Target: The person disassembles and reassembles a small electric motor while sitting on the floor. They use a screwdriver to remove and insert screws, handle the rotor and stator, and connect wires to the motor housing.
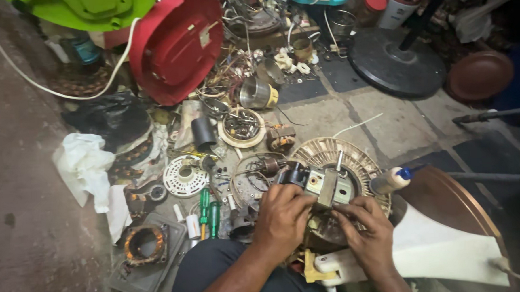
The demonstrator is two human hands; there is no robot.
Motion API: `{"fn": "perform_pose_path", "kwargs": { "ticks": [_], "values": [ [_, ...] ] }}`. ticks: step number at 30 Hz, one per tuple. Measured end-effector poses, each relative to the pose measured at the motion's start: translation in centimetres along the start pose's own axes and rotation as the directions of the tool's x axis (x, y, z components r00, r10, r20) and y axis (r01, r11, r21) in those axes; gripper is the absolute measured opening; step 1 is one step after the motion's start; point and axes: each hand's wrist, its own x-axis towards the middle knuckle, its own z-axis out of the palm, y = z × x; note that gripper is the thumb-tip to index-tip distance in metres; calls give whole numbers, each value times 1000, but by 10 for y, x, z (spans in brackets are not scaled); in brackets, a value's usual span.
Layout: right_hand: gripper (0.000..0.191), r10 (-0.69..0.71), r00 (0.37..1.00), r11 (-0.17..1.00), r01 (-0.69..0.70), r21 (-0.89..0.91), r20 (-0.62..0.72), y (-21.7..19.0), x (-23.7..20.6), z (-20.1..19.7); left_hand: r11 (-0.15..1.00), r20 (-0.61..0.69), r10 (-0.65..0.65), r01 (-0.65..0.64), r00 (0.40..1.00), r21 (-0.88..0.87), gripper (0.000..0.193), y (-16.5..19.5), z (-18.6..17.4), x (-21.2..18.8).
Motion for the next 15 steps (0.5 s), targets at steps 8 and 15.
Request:
{"fn": "perform_pose_path", "kwargs": {
  "ticks": [8, 15],
  "values": [
    [22, 24, 1000, 997, -24, 67, 3, 0, 1, 1, 996, 71, 20, -26, 997, 80, 19, -1, -4, 8],
    [23, 44, 999, 997, -44, 59, 3, 0, 2, 0, 1000, 48, 24, -25, 999, 4, 26, -4, -4, 8]
  ]
}}
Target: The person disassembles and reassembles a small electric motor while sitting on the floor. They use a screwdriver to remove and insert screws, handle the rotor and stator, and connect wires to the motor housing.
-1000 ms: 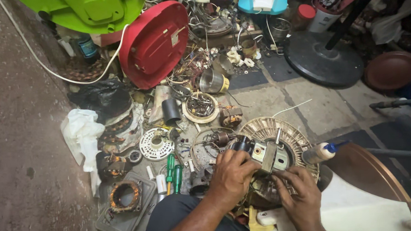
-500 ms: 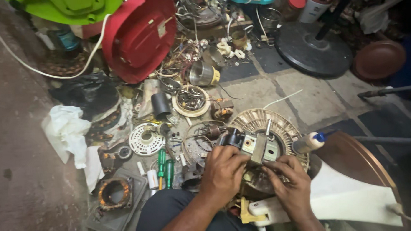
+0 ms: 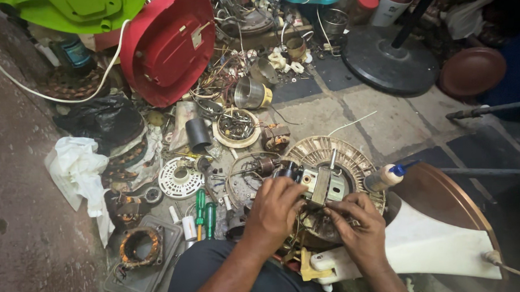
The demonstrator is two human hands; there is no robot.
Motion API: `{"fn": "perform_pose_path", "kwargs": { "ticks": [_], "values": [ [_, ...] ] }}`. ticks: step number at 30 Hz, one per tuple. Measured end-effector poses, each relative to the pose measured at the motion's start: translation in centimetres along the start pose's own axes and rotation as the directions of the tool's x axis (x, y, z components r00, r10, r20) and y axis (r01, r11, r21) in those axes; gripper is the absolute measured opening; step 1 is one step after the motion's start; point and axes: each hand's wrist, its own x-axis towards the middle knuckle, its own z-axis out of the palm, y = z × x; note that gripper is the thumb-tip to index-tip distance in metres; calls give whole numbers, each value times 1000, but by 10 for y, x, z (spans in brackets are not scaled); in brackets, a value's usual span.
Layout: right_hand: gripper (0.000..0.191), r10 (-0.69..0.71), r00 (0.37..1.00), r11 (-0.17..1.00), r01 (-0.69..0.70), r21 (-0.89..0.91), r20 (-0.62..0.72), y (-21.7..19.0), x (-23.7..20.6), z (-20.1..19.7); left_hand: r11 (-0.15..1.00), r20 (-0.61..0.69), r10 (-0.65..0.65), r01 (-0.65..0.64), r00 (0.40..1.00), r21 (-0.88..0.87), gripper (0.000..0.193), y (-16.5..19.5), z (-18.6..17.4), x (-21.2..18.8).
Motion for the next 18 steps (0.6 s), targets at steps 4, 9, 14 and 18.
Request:
{"fn": "perform_pose_path", "kwargs": {
  "ticks": [4, 9, 14, 18],
  "values": [
    [22, -18, 1000, 1000, 18, -9, -15, 2, 0, 2, 989, 38, 105, -109, 994, 97, 25, -4, -2, -3],
    [21, -23, 999, 999, 24, 41, -22, 7, -6, 6, 999, 75, -19, 17, 997, 31, 20, -1, -6, -3],
    [24, -3, 999, 998, 0, -68, -44, 24, -9, 12, 1000, 95, -20, 21, 995, -13, 24, -6, -19, 4],
    [28, -61, 994, 998, 63, 21, -91, 57, -9, 22, 944, -51, -330, 329, 943, -26, 25, -56, -42, 18]
  ]
}}
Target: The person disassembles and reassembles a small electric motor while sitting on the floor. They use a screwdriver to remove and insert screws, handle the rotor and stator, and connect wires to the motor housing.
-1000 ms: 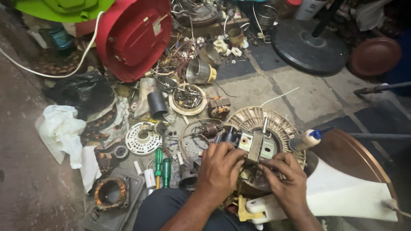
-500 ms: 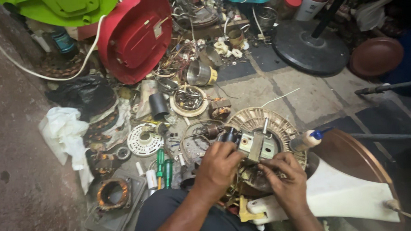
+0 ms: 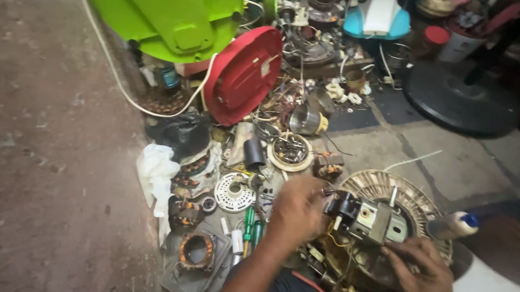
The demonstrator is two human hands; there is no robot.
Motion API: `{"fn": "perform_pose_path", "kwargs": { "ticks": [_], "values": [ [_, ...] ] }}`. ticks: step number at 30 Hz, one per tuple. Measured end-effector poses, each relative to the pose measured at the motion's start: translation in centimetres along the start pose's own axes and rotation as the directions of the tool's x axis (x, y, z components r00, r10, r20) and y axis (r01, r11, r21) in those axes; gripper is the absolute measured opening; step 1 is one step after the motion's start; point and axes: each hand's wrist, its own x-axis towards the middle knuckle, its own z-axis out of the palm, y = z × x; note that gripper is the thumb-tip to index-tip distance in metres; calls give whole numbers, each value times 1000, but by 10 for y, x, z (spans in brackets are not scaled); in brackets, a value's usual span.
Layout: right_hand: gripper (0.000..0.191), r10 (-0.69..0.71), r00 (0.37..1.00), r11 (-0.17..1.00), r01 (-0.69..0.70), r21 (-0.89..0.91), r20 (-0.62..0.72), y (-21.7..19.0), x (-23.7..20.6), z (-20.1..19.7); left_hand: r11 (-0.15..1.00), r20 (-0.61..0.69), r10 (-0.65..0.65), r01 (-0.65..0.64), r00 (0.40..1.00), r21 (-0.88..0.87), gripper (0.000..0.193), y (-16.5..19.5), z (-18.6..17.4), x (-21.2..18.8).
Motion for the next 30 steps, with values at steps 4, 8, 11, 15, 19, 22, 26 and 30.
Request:
{"fn": "perform_pose_path", "kwargs": {
  "ticks": [4, 8, 11, 15, 19, 22, 26, 30],
  "values": [
    [25, 6, 1000, 1000, -5, -25, 21, 35, -10, 2, 933, -258, -120, 197, 959, 300, 33, -109, -47, 66],
    [23, 67, 997, 995, -64, -71, 33, 52, -13, 4, 647, 54, -329, 183, 943, 740, 19, -210, -67, 93],
    [23, 103, 994, 995, -102, -21, 46, 49, -12, 3, 676, 199, -363, 111, 910, 728, 24, -243, -69, 100],
    [25, 58, 992, 998, -61, 22, 116, 36, -11, -8, 694, 390, -405, 0, 827, 720, 20, -251, -72, 120],
    [26, 31, 995, 999, -34, 25, 91, 22, -9, -7, 732, 424, -483, 87, 766, 676, 21, -238, -67, 136],
    [26, 106, 992, 992, -111, 60, 70, 11, -9, -2, 563, 480, -406, -201, 778, 802, 29, -233, -49, 129],
    [23, 194, 978, 977, -200, 78, 71, -2, -8, -2, 452, 497, -323, -330, 806, 829, 20, -241, -25, 117],
    [22, 34, 996, 999, -37, 37, 81, -4, -2, -3, 365, 495, -312, -378, 811, 851, 22, -246, -16, 121]
  ]
}}
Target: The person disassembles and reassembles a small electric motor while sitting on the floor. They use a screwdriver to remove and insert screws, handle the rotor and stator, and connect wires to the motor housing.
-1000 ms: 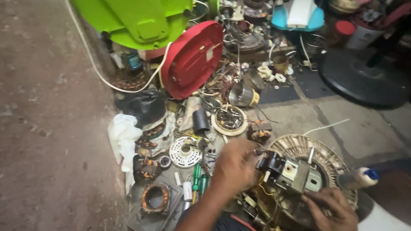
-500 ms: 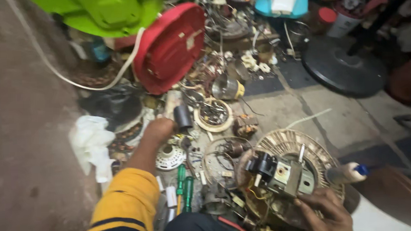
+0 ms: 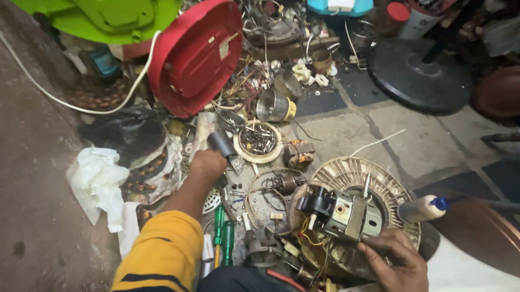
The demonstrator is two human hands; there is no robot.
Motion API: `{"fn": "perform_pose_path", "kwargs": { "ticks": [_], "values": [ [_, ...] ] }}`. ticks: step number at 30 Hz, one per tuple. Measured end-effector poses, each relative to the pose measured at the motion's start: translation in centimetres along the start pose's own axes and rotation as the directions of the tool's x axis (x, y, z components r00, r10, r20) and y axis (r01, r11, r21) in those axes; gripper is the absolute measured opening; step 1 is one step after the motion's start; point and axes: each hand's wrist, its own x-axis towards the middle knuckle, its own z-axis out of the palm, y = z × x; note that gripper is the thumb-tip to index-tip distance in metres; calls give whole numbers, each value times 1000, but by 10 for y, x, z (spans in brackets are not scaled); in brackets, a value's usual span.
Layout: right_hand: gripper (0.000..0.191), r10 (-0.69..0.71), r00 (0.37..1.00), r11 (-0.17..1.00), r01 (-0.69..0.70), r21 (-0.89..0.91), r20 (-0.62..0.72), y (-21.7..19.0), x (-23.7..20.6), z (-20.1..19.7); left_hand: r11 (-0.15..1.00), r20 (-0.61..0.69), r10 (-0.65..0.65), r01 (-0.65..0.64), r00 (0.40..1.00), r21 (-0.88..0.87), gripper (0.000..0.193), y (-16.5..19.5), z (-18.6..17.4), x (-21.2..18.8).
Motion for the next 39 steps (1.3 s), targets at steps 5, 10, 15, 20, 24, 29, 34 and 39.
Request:
{"fn": "perform_pose_path", "kwargs": {
  "ticks": [5, 10, 15, 20, 24, 29, 34, 39],
  "values": [
    [19, 192, 981, 981, -193, 31, 22, -3, -1, -1, 999, 124, -34, 37, 992, -18, 24, 6, -5, -1],
    [19, 195, 980, 975, -197, 103, 25, -12, 4, 0, 998, 132, -57, 60, 990, -23, 24, 9, -15, -6],
    [14, 123, 992, 992, -124, 22, 40, -24, 6, -8, 950, -150, -310, 299, 939, -89, 17, 22, -46, -24],
    [15, 161, 984, 984, -166, 63, 74, -35, 7, -10, 255, -158, -650, 17, 743, -967, 39, 39, -96, -97],
    [13, 171, 983, 981, -176, 82, 64, -41, 8, -8, -515, 18, -391, -203, 920, -833, 39, 117, -109, -146],
    [14, 158, 983, 984, -164, 68, 94, -43, 8, -11, -715, -1, -254, -188, 967, -673, 27, 181, -107, -152],
    [15, 187, 979, 978, -194, 77, 85, -41, 9, -10, -669, -12, -343, -253, 939, -699, 23, 182, -105, -147],
    [14, 177, 980, 981, -183, 63, 85, -40, 8, -10, -668, -38, -339, -269, 940, -693, 23, 186, -104, -146]
  ]
}}
